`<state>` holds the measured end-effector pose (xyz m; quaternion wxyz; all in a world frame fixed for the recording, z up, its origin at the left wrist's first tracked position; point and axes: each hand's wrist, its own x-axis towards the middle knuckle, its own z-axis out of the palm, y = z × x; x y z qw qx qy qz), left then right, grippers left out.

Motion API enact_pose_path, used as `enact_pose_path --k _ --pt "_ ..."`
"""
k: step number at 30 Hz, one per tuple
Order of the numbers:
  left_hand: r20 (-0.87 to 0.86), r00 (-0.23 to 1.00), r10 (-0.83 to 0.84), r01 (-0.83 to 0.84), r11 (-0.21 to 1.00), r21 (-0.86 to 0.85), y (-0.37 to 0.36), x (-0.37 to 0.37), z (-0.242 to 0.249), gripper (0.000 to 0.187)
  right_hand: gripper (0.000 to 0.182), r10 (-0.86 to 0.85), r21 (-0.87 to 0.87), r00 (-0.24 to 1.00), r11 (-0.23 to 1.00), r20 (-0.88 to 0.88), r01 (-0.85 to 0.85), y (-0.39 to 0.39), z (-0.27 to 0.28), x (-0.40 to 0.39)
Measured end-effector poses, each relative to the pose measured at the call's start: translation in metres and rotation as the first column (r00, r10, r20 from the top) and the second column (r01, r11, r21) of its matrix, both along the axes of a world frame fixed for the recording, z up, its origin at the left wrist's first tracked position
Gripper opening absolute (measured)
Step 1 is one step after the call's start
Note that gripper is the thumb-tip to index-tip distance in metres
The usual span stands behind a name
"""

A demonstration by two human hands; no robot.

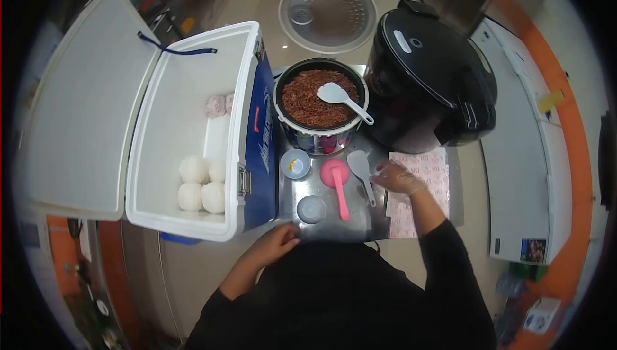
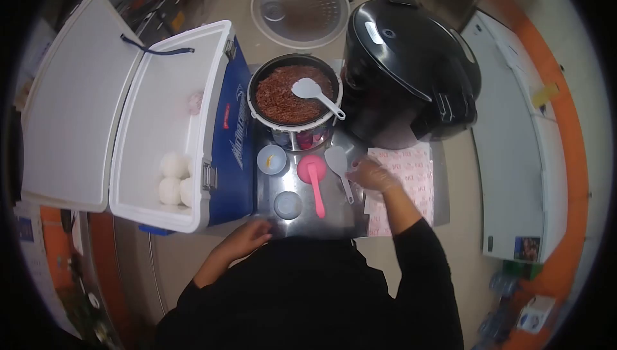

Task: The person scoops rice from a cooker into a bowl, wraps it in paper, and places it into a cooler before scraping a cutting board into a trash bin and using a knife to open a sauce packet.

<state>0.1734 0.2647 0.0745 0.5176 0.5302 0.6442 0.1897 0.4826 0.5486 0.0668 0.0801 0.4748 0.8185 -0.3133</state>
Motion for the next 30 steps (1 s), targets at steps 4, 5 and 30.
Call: enact_pose_path --k 4,5,30 --pt "-0.575 0.806 0.14 0.007 0.969 0.246 0.056 0.082 -0.01 0.068 0.069 -0.218 0.244 0.954 0.933 -0.205 0.266 -0.011 -0.092 -0.03" --pt "-0.701 0.691 0.177 0.034 0.96 0.277 0.065 0.091 -0.018 0.075 0.069 -0.204 0.244 0.954 0.935 -0.218 0.256 -0.013 -0.091 -0.034" --pt "0.856 0.18 0.484 -0.609 0.739 -0.289 0.112 0.033 0.017 0.058 0.018 0.028 0.626 0.991 0.773 0.129 -0.103 0.1 0.116 -0.176"
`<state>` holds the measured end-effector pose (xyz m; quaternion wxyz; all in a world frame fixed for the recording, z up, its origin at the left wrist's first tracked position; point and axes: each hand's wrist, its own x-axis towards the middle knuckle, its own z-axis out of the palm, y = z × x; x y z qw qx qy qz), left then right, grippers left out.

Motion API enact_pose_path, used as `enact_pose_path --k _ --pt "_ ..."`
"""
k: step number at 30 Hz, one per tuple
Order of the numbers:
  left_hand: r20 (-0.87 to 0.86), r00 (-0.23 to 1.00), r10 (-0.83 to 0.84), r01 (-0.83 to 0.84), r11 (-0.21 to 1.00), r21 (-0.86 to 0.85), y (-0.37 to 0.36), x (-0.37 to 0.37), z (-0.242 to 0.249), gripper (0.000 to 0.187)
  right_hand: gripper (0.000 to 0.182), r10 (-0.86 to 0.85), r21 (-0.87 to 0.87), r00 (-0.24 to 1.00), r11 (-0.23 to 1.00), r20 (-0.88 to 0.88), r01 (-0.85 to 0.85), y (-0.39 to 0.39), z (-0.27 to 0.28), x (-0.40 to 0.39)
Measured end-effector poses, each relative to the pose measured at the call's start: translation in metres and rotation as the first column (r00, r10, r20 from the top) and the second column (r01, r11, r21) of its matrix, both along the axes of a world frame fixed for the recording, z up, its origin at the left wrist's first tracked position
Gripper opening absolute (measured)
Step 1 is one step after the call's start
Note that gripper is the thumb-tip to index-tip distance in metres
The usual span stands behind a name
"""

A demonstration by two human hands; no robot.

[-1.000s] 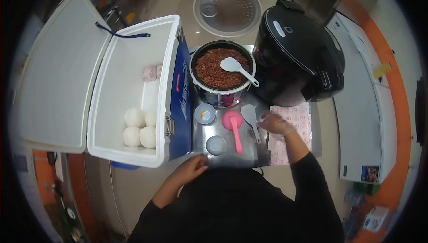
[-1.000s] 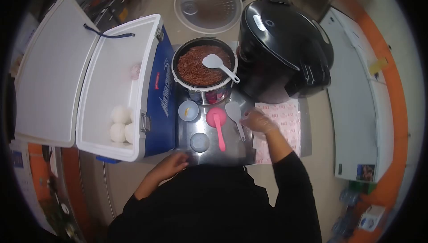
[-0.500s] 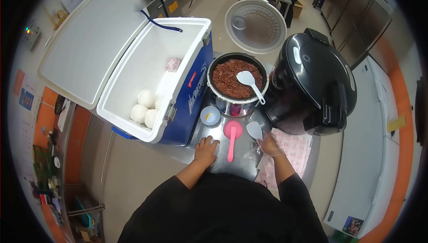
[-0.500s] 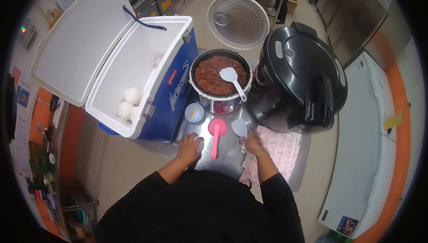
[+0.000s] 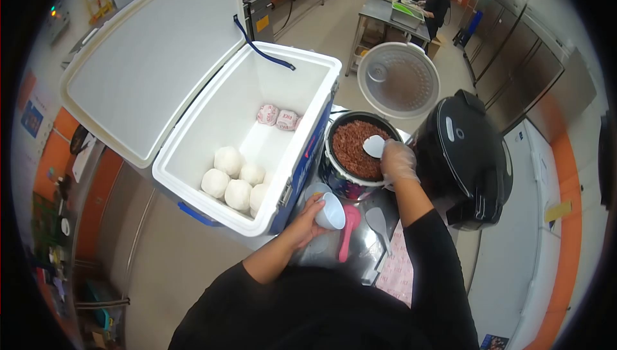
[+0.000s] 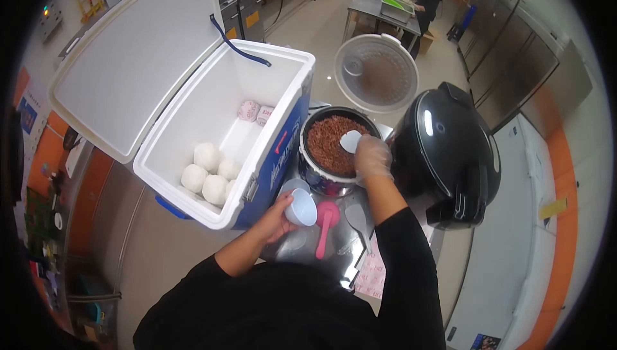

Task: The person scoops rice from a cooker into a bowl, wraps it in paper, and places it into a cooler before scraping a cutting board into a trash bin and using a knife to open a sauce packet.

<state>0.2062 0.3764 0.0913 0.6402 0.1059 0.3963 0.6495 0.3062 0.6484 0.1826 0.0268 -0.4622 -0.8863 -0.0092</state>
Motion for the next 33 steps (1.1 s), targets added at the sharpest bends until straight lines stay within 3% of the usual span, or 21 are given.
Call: enact_pose_path --k 3,7,8,10,11,13,17,19,20,22,23,25,26,28,32,33 --pt "0.152 0.988 -0.025 0.021 0.999 0.026 -0.004 -0.006 -0.014 0.058 0.016 0.12 0.051 0.991 0.991 0.052 -0.123 0.015 0.021 0.003" --pt "0.268 0.959 -0.088 0.088 0.996 0.012 -0.001 -0.003 -0.035 0.06 0.016 0.157 0.327 0.954 0.915 0.254 -0.238 0.028 0.046 -0.029" --pt "0.271 0.959 -0.087 0.086 0.996 0.014 -0.001 -0.001 -0.037 0.06 0.016 0.159 0.327 0.953 0.914 0.258 -0.241 0.033 0.046 -0.04" --pt "0.151 0.983 -0.109 0.118 0.992 -0.054 0.0 0.003 -0.038 0.064 0.013 0.283 0.476 0.879 0.755 0.385 -0.451 0.047 0.035 -0.061" --pt "0.151 0.983 -0.106 0.115 0.992 -0.052 0.0 0.003 -0.037 0.064 0.013 0.285 0.477 0.878 0.753 0.386 -0.454 0.051 0.028 -0.067" --pt "0.117 0.981 -0.156 0.165 0.983 -0.078 -0.004 0.003 -0.032 0.067 0.01 0.489 0.375 0.747 0.655 0.451 -0.656 0.053 0.018 -0.075" --pt "0.122 0.976 -0.182 0.19 0.98 -0.058 -0.006 0.001 -0.031 0.07 0.01 0.578 0.252 0.682 0.65 0.448 -0.717 0.045 0.028 -0.065" --pt "0.098 0.978 -0.185 0.193 0.978 -0.078 -0.006 0.001 -0.033 0.07 0.013 0.399 0.136 0.872 0.883 0.285 -0.448 0.037 0.026 -0.059" --pt "0.098 0.978 -0.183 0.191 0.978 -0.078 -0.007 0.001 -0.033 0.07 0.013 0.4 0.137 0.871 0.883 0.285 -0.45 0.04 0.018 -0.053" --pt "0.088 0.979 -0.185 0.19 0.98 -0.052 -0.007 0.001 -0.032 0.071 0.017 0.616 0.156 0.696 0.697 0.37 -0.7 0.044 0.012 -0.043" --pt "0.084 0.979 -0.188 0.192 0.98 -0.051 -0.006 0.001 -0.032 0.071 0.017 0.613 0.16 0.699 0.699 0.368 -0.697 0.05 0.011 -0.04" --pt "0.091 0.978 -0.187 0.193 0.98 -0.058 -0.007 0.003 -0.032 0.068 0.035 0.537 0.271 0.699 0.666 0.471 -0.695 0.027 0.051 -0.05" --pt "0.088 0.977 -0.196 0.202 0.977 -0.063 -0.007 0.006 -0.034 0.068 0.035 0.533 0.271 0.706 0.674 0.467 -0.687 0.029 0.048 -0.057" --pt "0.097 0.973 -0.211 0.218 0.973 -0.069 -0.006 0.011 -0.038 0.065 0.025 0.666 0.377 0.695 0.59 0.271 -0.714 0.039 0.029 -0.07" --pt "0.049 0.971 -0.235 0.238 0.968 -0.073 -0.011 0.016 -0.032 0.064 0.019 0.728 0.388 0.584 0.453 0.358 -0.803 0.039 0.011 -0.057" --pt "0.047 0.972 -0.232 0.235 0.969 -0.072 -0.013 0.016 -0.031 0.064 0.017 0.74 0.274 0.525 0.448 0.42 -0.851 0.031 0.03 -0.049"
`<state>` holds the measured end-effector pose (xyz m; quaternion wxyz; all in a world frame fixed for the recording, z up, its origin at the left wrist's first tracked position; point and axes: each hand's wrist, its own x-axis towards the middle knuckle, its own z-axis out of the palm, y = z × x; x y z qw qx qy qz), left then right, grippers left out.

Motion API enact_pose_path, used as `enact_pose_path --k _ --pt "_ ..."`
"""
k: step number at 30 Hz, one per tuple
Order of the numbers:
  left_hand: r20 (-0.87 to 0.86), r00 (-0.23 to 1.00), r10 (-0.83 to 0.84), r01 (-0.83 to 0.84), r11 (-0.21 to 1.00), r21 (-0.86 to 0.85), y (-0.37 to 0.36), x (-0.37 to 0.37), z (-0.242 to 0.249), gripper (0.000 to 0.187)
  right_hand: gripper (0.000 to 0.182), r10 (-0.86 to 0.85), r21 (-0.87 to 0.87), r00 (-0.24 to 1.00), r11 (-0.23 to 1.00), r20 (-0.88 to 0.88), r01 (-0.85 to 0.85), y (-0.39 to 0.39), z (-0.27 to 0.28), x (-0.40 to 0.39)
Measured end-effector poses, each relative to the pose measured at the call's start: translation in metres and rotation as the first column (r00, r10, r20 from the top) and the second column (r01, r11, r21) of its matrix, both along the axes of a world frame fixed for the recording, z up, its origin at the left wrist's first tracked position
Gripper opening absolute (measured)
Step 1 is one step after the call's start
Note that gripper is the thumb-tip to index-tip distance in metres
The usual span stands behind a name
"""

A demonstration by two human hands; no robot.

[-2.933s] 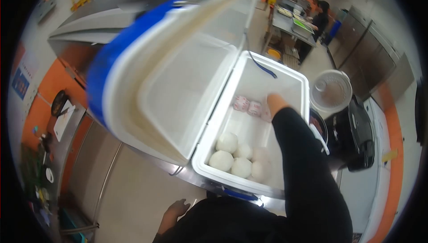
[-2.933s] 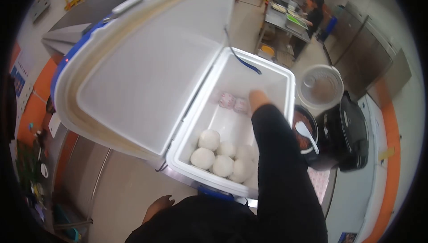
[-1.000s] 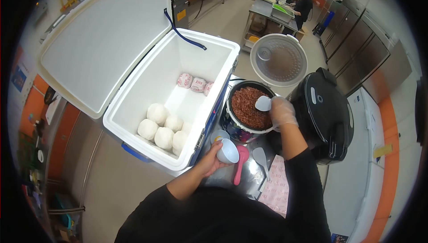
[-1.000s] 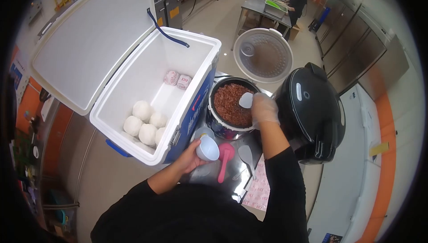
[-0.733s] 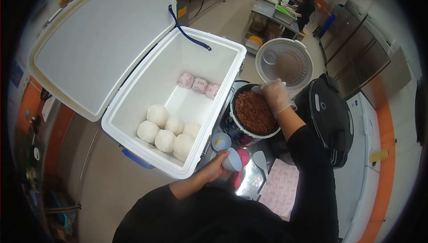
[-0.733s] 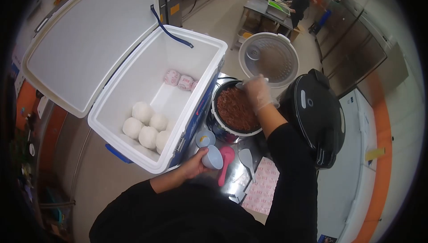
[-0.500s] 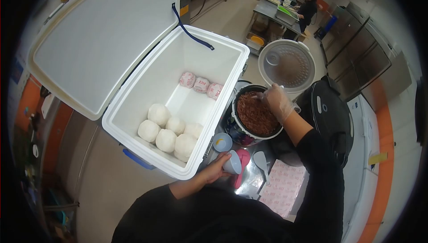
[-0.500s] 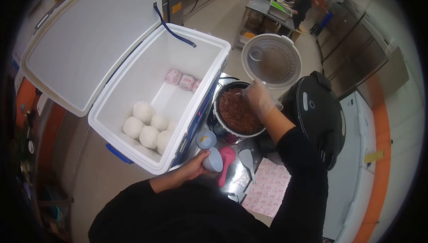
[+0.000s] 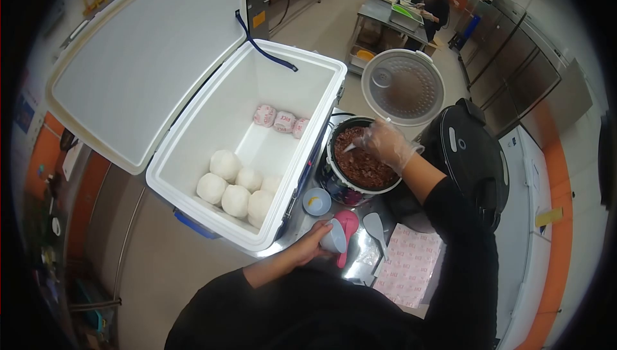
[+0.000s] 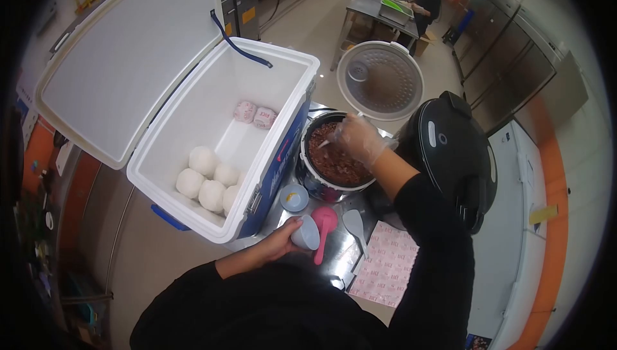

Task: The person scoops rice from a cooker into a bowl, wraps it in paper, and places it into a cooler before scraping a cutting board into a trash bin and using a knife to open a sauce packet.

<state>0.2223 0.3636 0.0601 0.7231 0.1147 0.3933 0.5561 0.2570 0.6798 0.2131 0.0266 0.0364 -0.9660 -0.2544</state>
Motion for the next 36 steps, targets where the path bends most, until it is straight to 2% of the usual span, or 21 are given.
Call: enact_pose_path --k 1,5,7,8,10,11,14,16,18,19,20,21,22,23,24,26,27,28,29,31,36 --pt "-0.001 1.0 0.002 -0.002 1.0 0.001 -0.002 -0.001 0.0 0.065 0.016 0.011 -0.016 0.991 1.0 0.13 -0.009 -0.004 0.011 0.006" --pt "0.008 1.0 0.026 -0.026 0.999 -0.038 -0.004 -0.006 0.002 0.065 0.014 0.025 0.028 0.98 0.999 0.196 -0.031 0.008 0.012 0.017" --pt "0.007 0.999 0.032 -0.032 0.999 -0.039 -0.003 -0.005 -0.001 0.064 0.011 -0.035 0.125 0.999 0.992 0.037 0.03 0.001 0.019 0.011" --pt "0.007 1.0 0.027 -0.027 0.999 -0.04 -0.002 -0.004 -0.002 0.064 0.011 -0.04 0.124 0.998 0.992 0.037 0.035 -0.005 0.019 0.009" --pt "-0.004 1.0 0.012 -0.012 0.999 -0.034 0.002 -0.001 -0.002 0.064 0.009 0.155 -0.03 0.971 0.986 -0.18 -0.163 -0.018 0.019 0.005" --pt "-0.005 1.0 0.011 -0.011 0.999 -0.034 0.003 0.001 -0.002 0.064 0.015 0.147 -0.009 0.989 0.989 0.002 -0.146 -0.011 -0.005 0.003" --pt "-0.011 1.0 -0.011 0.01 1.0 -0.02 0.003 0.003 -0.001 0.063 0.017 0.1 -0.045 0.99 0.994 0.103 -0.096 -0.015 0.009 0.018" --pt "-0.001 1.0 0.0 0.0 1.0 -0.021 0.001 0.002 -0.005 0.063 0.019 0.151 -0.036 0.983 0.988 0.106 -0.148 0.002 0.014 0.03" --pt "0.015 1.0 -0.002 0.003 0.999 -0.034 0.001 -0.002 -0.006 0.062 0.011 0.122 -0.068 0.992 0.99 -0.036 -0.124 0.013 0.018 0.039" --pt "0.027 1.0 -0.002 0.004 0.999 -0.048 0.001 -0.004 -0.008 0.062 0.012 0.01 -0.053 1.0 0.999 -0.024 -0.011 0.002 0.043 0.042" --pt "0.029 1.0 -0.006 0.007 0.999 -0.047 0.002 -0.005 -0.011 0.062 0.012 0.006 -0.053 1.0 0.999 -0.022 -0.007 0.001 0.047 0.043" --pt "0.037 0.999 -0.004 0.005 0.999 -0.039 0.003 -0.006 -0.014 0.061 0.012 -0.271 -0.016 0.963 0.962 0.017 0.271 -0.001 0.052 0.041" --pt "0.044 0.999 -0.001 0.003 0.999 -0.032 0.004 -0.006 -0.017 0.061 0.012 -0.527 0.03 0.849 0.85 0.044 0.526 -0.003 0.057 0.041" --pt "0.045 0.999 -0.003 0.005 1.0 -0.031 0.005 -0.006 -0.019 0.061 0.014 -0.651 0.036 0.744 0.756 0.151 0.654 -0.008 0.061 0.04" --pt "0.043 0.999 0.005 -0.004 1.0 -0.026 0.006 -0.005 -0.019 0.061 0.014 -0.652 0.037 0.744 0.755 0.15 0.654 -0.016 0.065 0.039" --pt "0.041 0.999 0.015 -0.014 1.0 -0.019 0.007 -0.005 -0.014 0.06 0.017 -0.771 0.05 0.529 0.581 0.354 0.813 -0.034 0.066 0.041" --pt "0.028 1.0 0.013 -0.012 1.0 -0.025 0.006 -0.005 -0.007 0.06 0.02 -0.786 0.043 0.489 0.543 0.377 0.839 -0.039 0.062 0.041" --pt "0.016 1.0 0.011 -0.011 0.999 -0.031 0.006 -0.005 -0.003 0.06 0.02 -0.786 0.045 0.49 0.544 0.378 0.838 -0.036 0.051 0.044" --pt "0.018 1.0 0.012 -0.012 0.999 -0.032 0.005 -0.005 -0.004 0.06 0.019 -0.795 -0.043 0.5 0.519 0.344 0.854 -0.027 0.032 0.048" --pt "0.021 1.0 0.018 -0.018 0.999 -0.036 0.004 -0.006 -0.006 0.059 0.016 -0.794 -0.19 0.523 0.487 0.31 0.852 -0.033 0.031 0.052" --pt "0.04 0.999 0.007 -0.004 0.998 -0.067 0.008 -0.011 -0.009 0.057 0.014 -0.823 -0.238 0.529 0.482 0.209 0.843 -0.016 -0.001 0.064"
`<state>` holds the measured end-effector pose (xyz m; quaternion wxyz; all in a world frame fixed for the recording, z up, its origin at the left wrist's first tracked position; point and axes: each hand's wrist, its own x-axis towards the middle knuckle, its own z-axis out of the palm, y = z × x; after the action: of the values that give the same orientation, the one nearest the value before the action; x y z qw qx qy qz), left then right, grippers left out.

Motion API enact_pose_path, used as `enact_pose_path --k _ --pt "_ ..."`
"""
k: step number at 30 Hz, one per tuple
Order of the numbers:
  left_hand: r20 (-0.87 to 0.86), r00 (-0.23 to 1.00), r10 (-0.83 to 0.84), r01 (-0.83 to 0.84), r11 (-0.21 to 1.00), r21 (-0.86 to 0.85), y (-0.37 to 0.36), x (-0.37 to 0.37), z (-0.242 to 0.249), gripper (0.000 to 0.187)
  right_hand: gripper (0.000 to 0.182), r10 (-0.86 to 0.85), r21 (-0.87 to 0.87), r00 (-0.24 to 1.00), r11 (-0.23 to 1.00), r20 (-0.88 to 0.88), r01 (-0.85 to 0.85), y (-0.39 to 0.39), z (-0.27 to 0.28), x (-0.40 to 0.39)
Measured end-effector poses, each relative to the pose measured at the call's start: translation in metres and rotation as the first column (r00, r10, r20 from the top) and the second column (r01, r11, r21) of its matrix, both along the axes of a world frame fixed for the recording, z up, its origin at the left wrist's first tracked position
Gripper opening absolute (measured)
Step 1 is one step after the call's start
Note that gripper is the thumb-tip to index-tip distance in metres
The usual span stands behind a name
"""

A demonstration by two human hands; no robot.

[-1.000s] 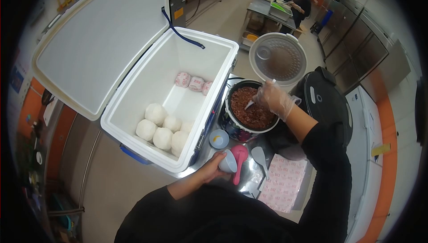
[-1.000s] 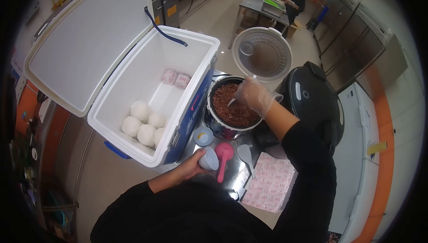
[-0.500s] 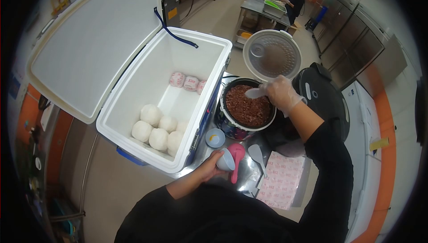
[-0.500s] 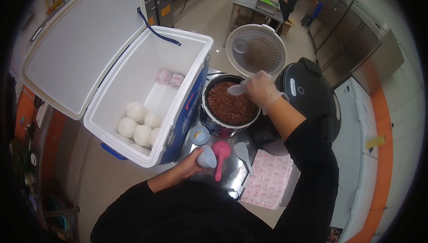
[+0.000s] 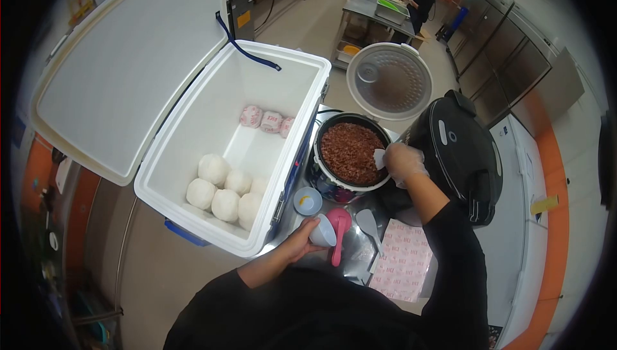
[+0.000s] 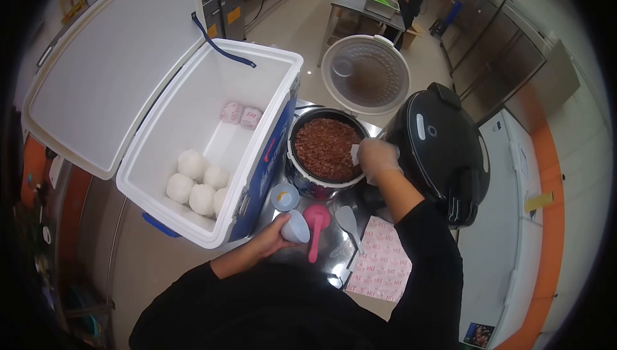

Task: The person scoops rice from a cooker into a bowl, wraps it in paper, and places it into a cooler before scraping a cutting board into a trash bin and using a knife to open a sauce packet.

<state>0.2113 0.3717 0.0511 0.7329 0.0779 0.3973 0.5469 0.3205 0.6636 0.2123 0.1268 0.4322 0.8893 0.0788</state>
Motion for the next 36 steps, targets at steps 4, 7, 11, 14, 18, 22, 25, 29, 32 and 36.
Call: enact_pose_path --k 4,7,11,14,18,22,25,29,32,36 --pt "0.002 1.0 0.001 -0.001 1.0 -0.007 0.004 -0.002 0.001 0.056 0.014 0.106 0.005 0.992 0.994 0.062 -0.107 -0.006 -0.002 0.007" --pt "0.005 1.0 0.001 -0.001 1.0 -0.007 0.005 -0.002 -0.001 0.056 0.014 0.0 -0.004 0.998 1.0 -0.063 -0.001 -0.014 -0.005 0.003" --pt "-0.002 1.0 0.014 -0.014 1.0 -0.013 0.005 -0.001 0.005 0.057 0.014 -0.052 -0.051 0.996 0.998 -0.067 0.048 -0.018 0.0 0.005" --pt "0.003 1.0 0.017 -0.017 1.0 -0.013 0.005 -0.001 0.005 0.058 0.015 -0.069 -0.077 0.994 0.995 -0.088 0.063 -0.018 0.0 0.006" --pt "-0.009 1.0 0.025 -0.025 1.0 -0.01 0.006 -0.002 0.004 0.058 0.018 -0.117 -0.124 0.96 0.988 -0.254 0.088 -0.018 -0.003 0.002" --pt "-0.021 0.999 0.025 -0.025 1.0 -0.014 0.006 0.001 0.001 0.06 0.026 -0.109 -0.167 0.982 0.982 -0.154 0.083 -0.003 -0.039 -0.014" --pt "-0.008 1.0 0.024 -0.024 1.0 0.006 0.006 0.001 -0.004 0.061 0.032 -0.211 -0.379 0.896 0.924 -0.39 0.053 0.004 -0.058 -0.03" --pt "-0.002 1.0 0.019 -0.019 1.0 0.001 0.003 -0.001 -0.007 0.061 0.034 -0.031 -0.336 0.926 0.936 -0.376 -0.105 0.001 -0.047 -0.03" --pt "0.009 0.999 0.031 -0.031 0.999 -0.014 0.003 -0.002 0.002 0.059 0.036 0.012 -0.373 0.923 0.913 -0.385 -0.167 -0.009 -0.034 -0.031" --pt "-0.018 0.997 0.07 -0.07 0.998 -0.006 0.002 -0.001 0.012 0.055 0.039 -0.131 -0.476 0.905 0.875 -0.405 -0.086 -0.002 -0.047 -0.031"
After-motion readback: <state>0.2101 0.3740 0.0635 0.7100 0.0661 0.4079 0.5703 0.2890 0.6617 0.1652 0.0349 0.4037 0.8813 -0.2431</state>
